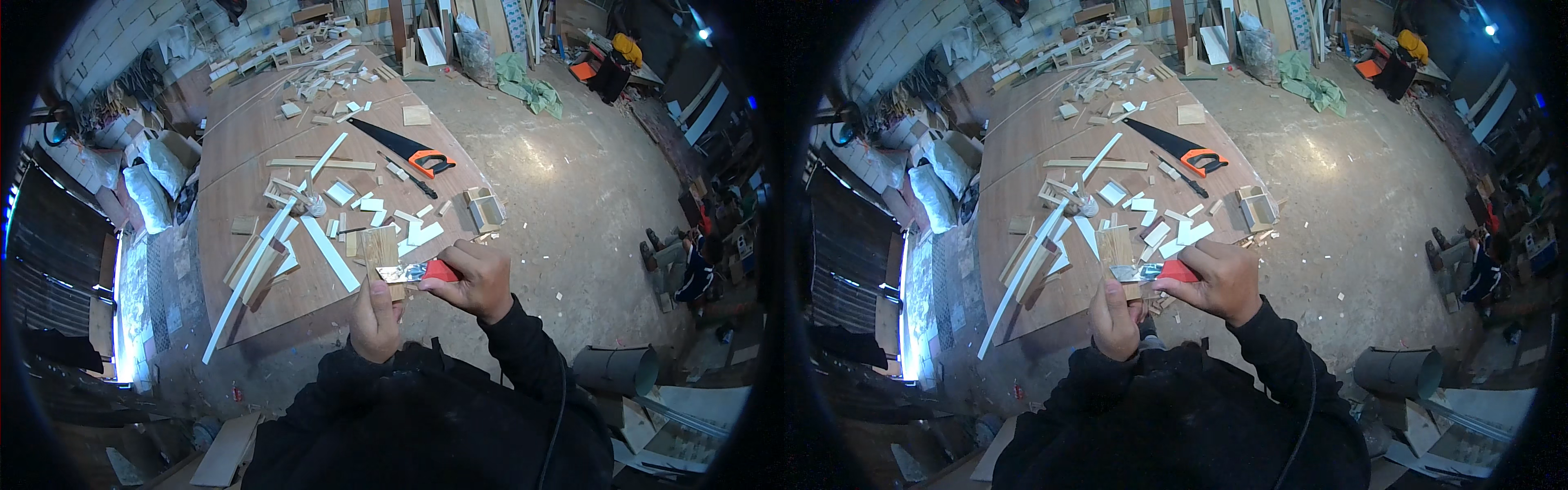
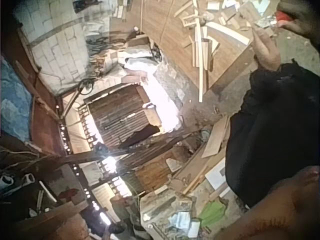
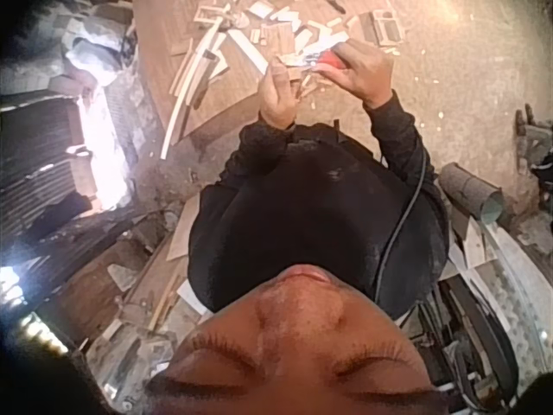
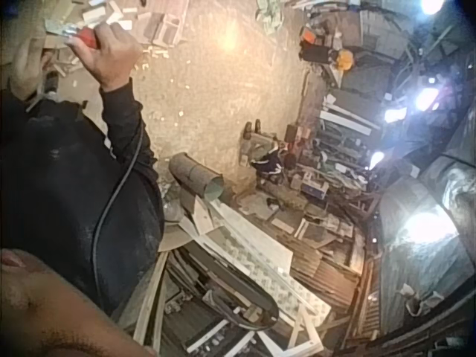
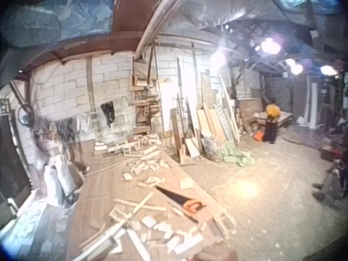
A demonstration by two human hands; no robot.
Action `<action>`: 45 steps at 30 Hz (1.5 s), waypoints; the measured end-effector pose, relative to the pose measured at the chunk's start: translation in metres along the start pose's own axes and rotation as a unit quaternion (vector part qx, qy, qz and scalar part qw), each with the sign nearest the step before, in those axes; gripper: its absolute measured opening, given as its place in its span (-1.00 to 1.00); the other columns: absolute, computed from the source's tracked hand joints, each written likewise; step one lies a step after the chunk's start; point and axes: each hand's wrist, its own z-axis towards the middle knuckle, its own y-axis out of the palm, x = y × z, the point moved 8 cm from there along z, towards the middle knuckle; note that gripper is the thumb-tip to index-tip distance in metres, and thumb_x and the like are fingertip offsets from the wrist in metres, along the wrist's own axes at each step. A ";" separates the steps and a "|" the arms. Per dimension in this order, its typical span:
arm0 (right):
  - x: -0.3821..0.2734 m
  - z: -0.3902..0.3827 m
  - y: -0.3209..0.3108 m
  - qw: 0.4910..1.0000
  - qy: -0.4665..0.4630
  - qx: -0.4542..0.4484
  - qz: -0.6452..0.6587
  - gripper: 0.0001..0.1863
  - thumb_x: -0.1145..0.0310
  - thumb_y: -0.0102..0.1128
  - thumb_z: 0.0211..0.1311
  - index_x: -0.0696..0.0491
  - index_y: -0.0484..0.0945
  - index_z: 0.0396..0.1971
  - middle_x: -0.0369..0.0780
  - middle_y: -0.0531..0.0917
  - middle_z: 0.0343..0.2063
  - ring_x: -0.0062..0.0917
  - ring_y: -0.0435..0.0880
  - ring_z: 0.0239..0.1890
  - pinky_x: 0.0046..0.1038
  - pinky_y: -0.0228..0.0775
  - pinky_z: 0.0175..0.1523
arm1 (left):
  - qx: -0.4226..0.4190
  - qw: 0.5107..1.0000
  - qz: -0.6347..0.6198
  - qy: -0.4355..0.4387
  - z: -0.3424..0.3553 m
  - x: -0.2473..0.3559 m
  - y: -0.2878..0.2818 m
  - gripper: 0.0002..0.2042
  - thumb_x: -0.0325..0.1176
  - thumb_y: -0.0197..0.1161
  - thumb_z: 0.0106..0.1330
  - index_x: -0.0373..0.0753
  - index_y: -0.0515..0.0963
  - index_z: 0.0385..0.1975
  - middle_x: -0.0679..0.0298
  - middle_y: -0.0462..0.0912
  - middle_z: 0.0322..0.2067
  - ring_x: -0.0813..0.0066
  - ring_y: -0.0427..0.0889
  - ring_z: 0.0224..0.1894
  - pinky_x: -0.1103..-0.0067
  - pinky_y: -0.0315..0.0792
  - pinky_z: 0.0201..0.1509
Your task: The person trims small wooden pieces with a utility knife, applies glue onto the pieces using a wooden stick, and fits them onto a wooden box by hand.
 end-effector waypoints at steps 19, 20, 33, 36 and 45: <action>0.008 -0.022 -0.016 0.991 0.034 -0.001 0.129 -0.47 -0.19 0.35 -0.02 0.06 0.58 -0.56 -0.21 0.51 -0.66 -0.34 0.57 -0.61 -0.41 0.32 -0.52 | -0.044 0.980 -0.171 -0.087 -0.012 -0.003 0.009 -0.53 -0.05 -0.27 0.55 -0.38 0.42 -0.26 0.35 0.29 -0.73 0.62 0.21 -0.71 0.64 0.16 -0.57; 0.004 -0.024 -0.015 0.992 0.022 -0.008 0.124 -0.48 -0.18 0.35 -0.02 0.06 0.57 -0.57 -0.21 0.50 -0.67 -0.33 0.56 -0.62 -0.40 0.32 -0.53 | -0.046 0.980 -0.171 -0.088 -0.012 0.000 0.010 -0.53 -0.05 -0.27 0.55 -0.38 0.42 -0.26 0.35 0.29 -0.73 0.62 0.21 -0.71 0.64 0.16 -0.57; -0.009 -0.024 -0.012 0.995 -0.005 -0.008 0.094 -0.49 -0.18 0.39 -0.09 0.02 0.55 -0.59 -0.22 0.47 -0.69 -0.34 0.53 -0.64 -0.40 0.27 -0.55 | -0.176 0.854 -0.451 -0.192 -0.026 0.006 0.042 -0.49 0.07 -0.34 0.54 -0.18 0.34 -0.51 0.44 0.06 -0.82 0.63 0.05 -0.80 0.63 0.06 -0.66; -0.004 -0.023 -0.010 0.996 0.015 0.028 0.081 -0.50 -0.17 0.39 -0.09 0.03 0.55 -0.59 -0.22 0.47 -0.69 -0.33 0.53 -0.64 -0.40 0.27 -0.55 | -0.194 0.822 -0.496 -0.201 -0.029 0.005 0.047 -0.53 0.03 -0.33 0.55 -0.15 0.35 -0.46 0.44 0.06 -0.82 0.64 0.03 -0.80 0.65 0.06 -0.66; 0.099 -0.026 0.003 0.932 0.335 0.137 0.014 -0.47 -0.09 0.19 0.26 0.16 0.53 -0.57 -0.21 0.50 -0.67 -0.36 0.52 -0.62 -0.39 0.30 -0.48 | -0.242 0.844 -0.438 -0.191 -0.062 0.012 0.057 -0.48 0.08 -0.30 0.53 -0.19 0.32 -0.54 0.39 0.12 -0.80 0.59 0.07 -0.78 0.63 0.07 -0.64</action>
